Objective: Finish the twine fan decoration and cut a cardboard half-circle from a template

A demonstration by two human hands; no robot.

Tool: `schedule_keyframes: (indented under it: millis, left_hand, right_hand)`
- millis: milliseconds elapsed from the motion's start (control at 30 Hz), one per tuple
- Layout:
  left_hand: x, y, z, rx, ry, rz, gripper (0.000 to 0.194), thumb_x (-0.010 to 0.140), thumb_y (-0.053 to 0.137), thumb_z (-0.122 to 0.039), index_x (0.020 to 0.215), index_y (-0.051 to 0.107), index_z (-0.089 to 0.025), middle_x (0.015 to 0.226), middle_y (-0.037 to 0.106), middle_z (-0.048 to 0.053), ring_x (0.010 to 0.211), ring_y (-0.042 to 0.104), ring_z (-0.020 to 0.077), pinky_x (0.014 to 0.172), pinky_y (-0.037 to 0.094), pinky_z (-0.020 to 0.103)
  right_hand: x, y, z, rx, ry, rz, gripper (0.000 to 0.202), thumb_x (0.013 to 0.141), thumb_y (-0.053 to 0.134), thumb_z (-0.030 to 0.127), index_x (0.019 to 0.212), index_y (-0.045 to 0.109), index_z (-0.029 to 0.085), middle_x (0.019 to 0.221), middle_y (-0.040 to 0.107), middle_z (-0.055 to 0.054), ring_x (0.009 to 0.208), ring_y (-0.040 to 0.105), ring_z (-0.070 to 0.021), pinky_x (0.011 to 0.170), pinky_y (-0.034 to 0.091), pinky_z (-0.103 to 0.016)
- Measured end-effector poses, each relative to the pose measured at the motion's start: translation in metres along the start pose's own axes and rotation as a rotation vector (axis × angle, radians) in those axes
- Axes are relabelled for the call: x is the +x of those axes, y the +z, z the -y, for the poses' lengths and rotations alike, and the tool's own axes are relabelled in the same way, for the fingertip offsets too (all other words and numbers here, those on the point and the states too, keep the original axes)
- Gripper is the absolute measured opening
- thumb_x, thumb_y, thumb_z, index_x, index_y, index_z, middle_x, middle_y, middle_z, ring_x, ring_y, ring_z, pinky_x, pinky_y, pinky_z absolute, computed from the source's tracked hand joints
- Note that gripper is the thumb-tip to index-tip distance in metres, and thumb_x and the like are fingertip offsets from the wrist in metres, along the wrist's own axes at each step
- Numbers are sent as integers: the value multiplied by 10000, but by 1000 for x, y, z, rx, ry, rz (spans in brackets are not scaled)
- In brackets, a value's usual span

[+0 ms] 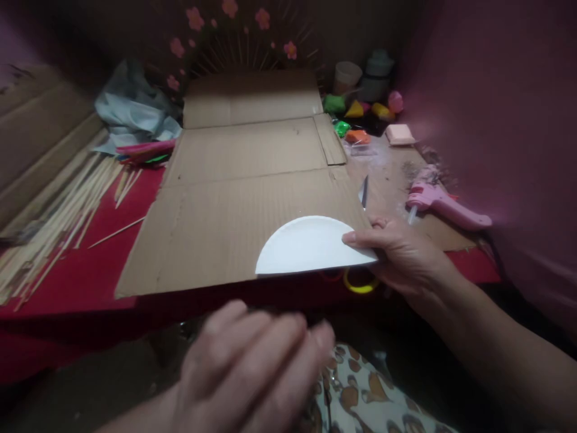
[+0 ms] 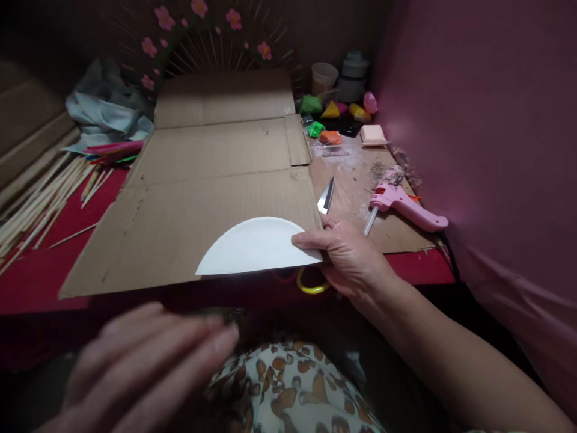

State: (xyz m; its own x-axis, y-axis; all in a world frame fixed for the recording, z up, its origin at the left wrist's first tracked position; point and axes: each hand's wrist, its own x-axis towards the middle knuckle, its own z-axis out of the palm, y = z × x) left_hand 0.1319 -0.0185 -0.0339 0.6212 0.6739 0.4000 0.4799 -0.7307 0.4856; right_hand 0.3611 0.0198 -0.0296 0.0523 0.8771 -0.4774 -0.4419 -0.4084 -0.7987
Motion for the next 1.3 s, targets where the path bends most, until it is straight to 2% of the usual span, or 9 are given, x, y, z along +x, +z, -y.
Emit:
schedule_keyframes:
  millis: [67, 133, 233, 433, 600, 700, 767, 1000, 1300]
  left_hand:
    - [10, -1, 13, 400, 195, -118, 561, 817, 567, -167, 1355, 409, -144, 1270, 550, 156, 1181, 476, 287, 1013, 377, 461]
    - [23, 2, 30, 549, 282, -32, 534, 834, 521, -116, 1352, 396, -86, 1356, 454, 208, 1259, 395, 327, 1024, 344, 502]
    - [37, 8, 51, 551, 361, 57, 524, 871, 433, -89, 1382, 324, -47, 1375, 427, 223, 1295, 360, 331, 1027, 356, 491]
    - [40, 2, 70, 512, 429, -30, 572, 894, 406, -117, 1431, 212, -77, 1363, 439, 225, 1285, 374, 349, 975, 403, 529]
    - [35, -6, 76, 499, 423, -54, 579, 890, 403, -106, 1435, 208, -91, 1381, 423, 211, 1279, 384, 339, 975, 415, 514]
    - [31, -7, 79, 481, 436, -65, 578, 877, 422, -92, 1425, 238, -80, 1380, 427, 209, 1277, 388, 335, 988, 408, 496]
    - [28, -7, 79, 465, 443, -63, 560, 880, 411, -92, 1419, 258, -73, 1358, 451, 215, 1269, 395, 341, 985, 403, 504]
    - [25, -11, 81, 448, 431, -50, 540, 890, 368, -88, 1418, 255, -58, 1332, 469, 233, 1264, 388, 349, 975, 384, 521]
    - [15, -7, 87, 533, 422, 46, 532, 892, 355, -102, 1414, 259, -62, 1355, 450, 224, 1287, 358, 341, 978, 383, 529]
  right_hand:
    - [1, 0, 1, 3, -2, 3, 287, 461, 786, 108, 624, 561, 177, 592, 616, -1, 527, 572, -129, 480, 467, -236]
    - [3, 1, 2, 10, -1, 4, 285, 458, 785, 100, 605, 554, 177, 584, 601, 8, 524, 560, -118, 501, 473, -235]
    - [8, 5, 5, 10, -38, 6, 300, 457, 788, 97, 588, 529, 173, 564, 578, 20, 518, 547, -106, 519, 472, -231]
    - [7, 3, 11, -98, -167, 20, 210, 621, 747, 272, 656, 565, 175, 640, 595, -3, 577, 571, -126, 552, 488, -260]
    - [-15, -19, -5, -754, -681, -184, 359, 855, 502, 339, 1200, 512, 237, 1164, 578, -94, 1006, 577, -225, 881, 468, -427]
    - [-21, -24, -20, -1400, -794, 25, 519, 746, 646, 402, 1214, 523, 213, 1389, 391, -148, 1286, 306, -374, 1024, 282, -593]
    - [-22, -22, -25, -1617, -801, 94, 507, 707, 680, 444, 1149, 571, 223, 1434, 316, -145, 1307, 212, -430, 1018, 227, -653]
    - [-35, -17, -8, -1547, -771, 175, 239, 717, 572, 155, 947, 585, 221, 1244, 431, -99, 1184, 368, -273, 961, 426, -424]
    - [-51, -42, 3, -1698, -1012, -133, 434, 636, 554, 104, 1049, 554, 239, 1242, 422, -112, 1194, 369, -332, 931, 405, -509]
